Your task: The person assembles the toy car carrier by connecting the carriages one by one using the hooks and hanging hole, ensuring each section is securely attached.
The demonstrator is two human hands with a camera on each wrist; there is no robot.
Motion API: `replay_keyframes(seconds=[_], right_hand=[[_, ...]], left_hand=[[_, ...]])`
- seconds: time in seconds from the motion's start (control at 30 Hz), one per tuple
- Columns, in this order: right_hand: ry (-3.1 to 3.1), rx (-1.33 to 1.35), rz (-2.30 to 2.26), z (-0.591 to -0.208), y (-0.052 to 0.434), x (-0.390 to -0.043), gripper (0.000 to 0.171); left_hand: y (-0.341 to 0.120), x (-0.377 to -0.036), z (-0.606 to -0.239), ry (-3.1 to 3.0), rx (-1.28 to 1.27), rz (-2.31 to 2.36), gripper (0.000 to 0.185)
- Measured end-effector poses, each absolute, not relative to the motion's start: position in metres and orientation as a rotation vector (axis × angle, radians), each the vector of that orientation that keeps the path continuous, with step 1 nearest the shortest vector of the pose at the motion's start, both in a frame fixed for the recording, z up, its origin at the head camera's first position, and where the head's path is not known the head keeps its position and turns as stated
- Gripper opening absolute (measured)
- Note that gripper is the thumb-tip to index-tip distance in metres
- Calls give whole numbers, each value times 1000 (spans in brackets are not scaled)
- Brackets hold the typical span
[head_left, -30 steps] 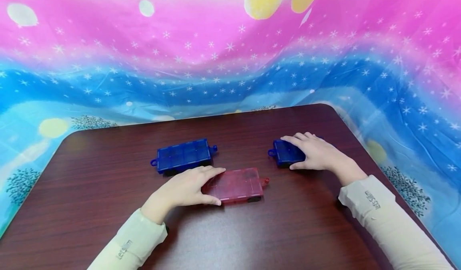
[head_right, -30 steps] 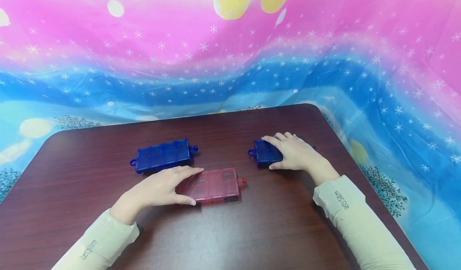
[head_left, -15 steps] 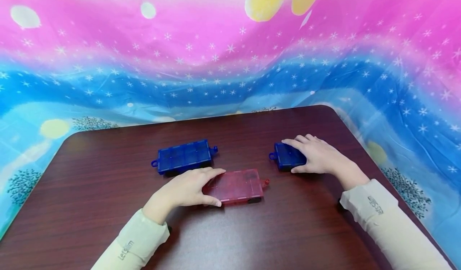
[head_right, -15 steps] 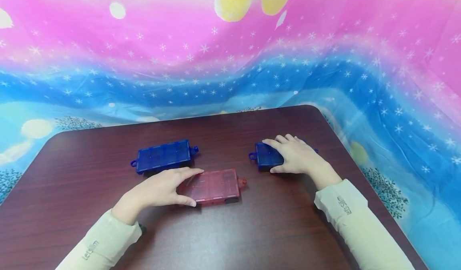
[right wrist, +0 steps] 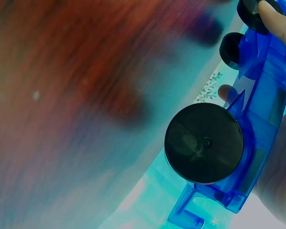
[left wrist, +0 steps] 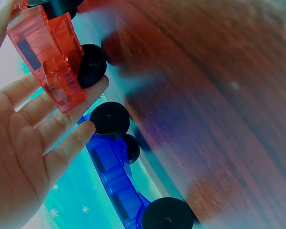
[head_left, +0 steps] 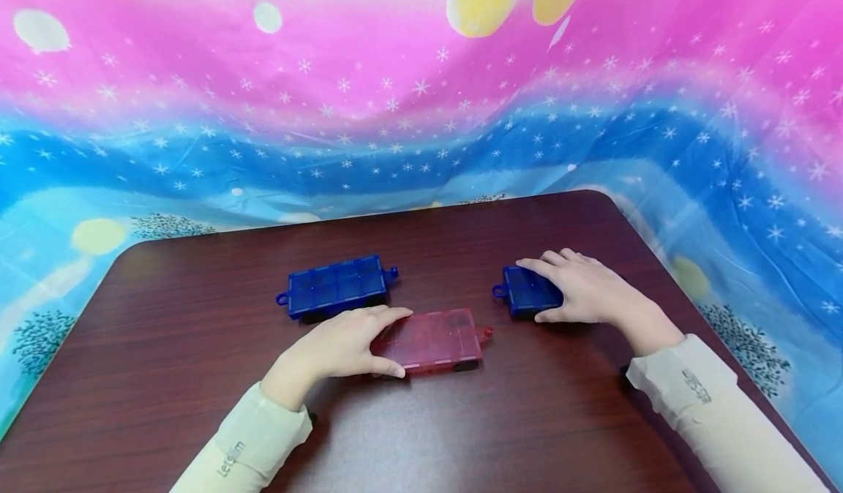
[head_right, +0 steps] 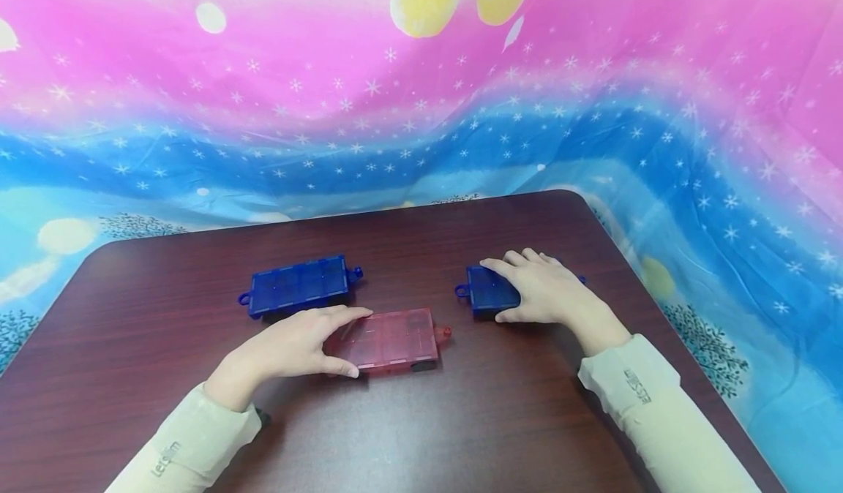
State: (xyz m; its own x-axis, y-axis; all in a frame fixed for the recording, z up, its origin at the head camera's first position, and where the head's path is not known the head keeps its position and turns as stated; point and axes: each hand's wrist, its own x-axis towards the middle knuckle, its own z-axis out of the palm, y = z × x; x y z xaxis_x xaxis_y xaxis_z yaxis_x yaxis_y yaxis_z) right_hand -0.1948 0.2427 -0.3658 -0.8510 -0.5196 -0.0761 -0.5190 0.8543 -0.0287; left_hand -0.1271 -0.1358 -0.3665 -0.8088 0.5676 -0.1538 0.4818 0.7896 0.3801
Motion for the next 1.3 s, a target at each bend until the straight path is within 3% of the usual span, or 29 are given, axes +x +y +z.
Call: replay_keyframes(seconds=[1.3], right_hand=[[2930, -931, 20, -344, 226, -155, 91]], left_hand=[[-135, -127, -365, 2700, 788, 495, 85]])
